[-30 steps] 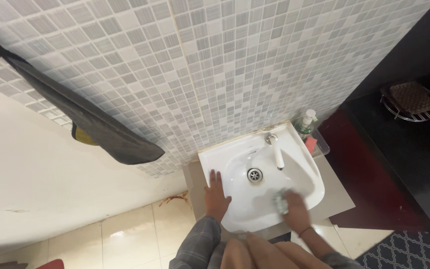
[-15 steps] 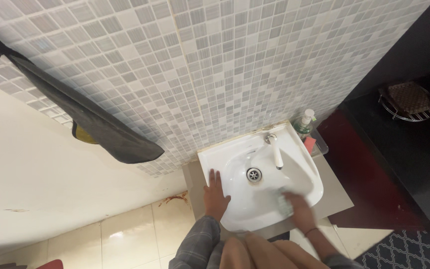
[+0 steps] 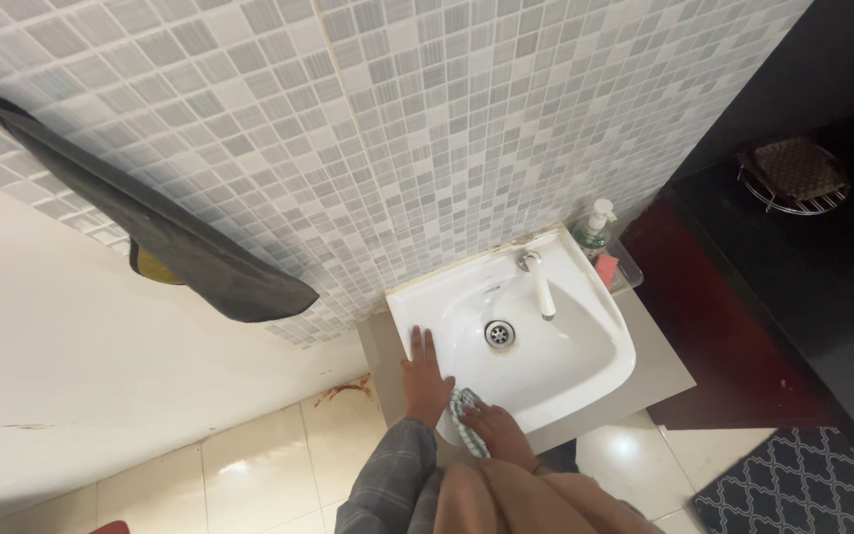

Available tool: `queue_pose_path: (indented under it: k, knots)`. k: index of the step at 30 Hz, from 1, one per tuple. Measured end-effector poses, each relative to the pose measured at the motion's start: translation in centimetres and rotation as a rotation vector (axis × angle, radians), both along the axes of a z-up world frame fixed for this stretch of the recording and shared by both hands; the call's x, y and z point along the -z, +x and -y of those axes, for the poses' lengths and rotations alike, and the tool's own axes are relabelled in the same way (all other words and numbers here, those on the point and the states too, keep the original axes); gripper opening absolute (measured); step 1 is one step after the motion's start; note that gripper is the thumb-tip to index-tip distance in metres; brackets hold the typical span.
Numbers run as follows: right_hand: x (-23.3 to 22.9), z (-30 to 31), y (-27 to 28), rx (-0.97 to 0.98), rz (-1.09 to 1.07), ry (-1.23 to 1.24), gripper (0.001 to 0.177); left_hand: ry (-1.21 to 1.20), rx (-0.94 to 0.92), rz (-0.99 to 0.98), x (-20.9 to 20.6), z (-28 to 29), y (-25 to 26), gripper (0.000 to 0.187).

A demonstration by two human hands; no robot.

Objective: The person wipes the interior basin and the surrounding countertop of a white bathroom sink using a small checkered cloth. The person repeatedly scrubs the sink surface and the area around the faucet.

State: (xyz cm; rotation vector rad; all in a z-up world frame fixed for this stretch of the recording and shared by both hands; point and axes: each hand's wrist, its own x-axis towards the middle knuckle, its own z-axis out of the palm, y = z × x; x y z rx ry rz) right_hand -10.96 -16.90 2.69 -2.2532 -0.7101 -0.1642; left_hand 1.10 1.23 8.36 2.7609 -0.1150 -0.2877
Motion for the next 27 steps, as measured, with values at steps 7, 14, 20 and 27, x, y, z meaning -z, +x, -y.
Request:
queue_pose_path:
  k: [7, 14, 20, 27]
  knots:
    - [-0.1, 9.6, -1.0, 0.553, -0.074, 0.017, 0.059, 0.011, 0.008, -0.037, -1.4, 0.2, 0.2, 0.115]
    - [-1.7, 15.9, 0.8, 0.774, 0.088, -0.42, 0.056, 0.026, 0.031, -0.059, -1.5, 0.0, -0.1, 0.114]
    - [1.6, 2.9, -1.0, 0.511, -0.116, -0.058, 0.042, 0.017, 0.044, -0.041, -0.8, -0.2, -0.2, 0.113]
    - [0.5, 2.0, -2.7, 0.285, -0.065, 0.077, 0.052, 0.006, 0.051, -0.044, -1.0, -0.4, -0.2, 0.111]
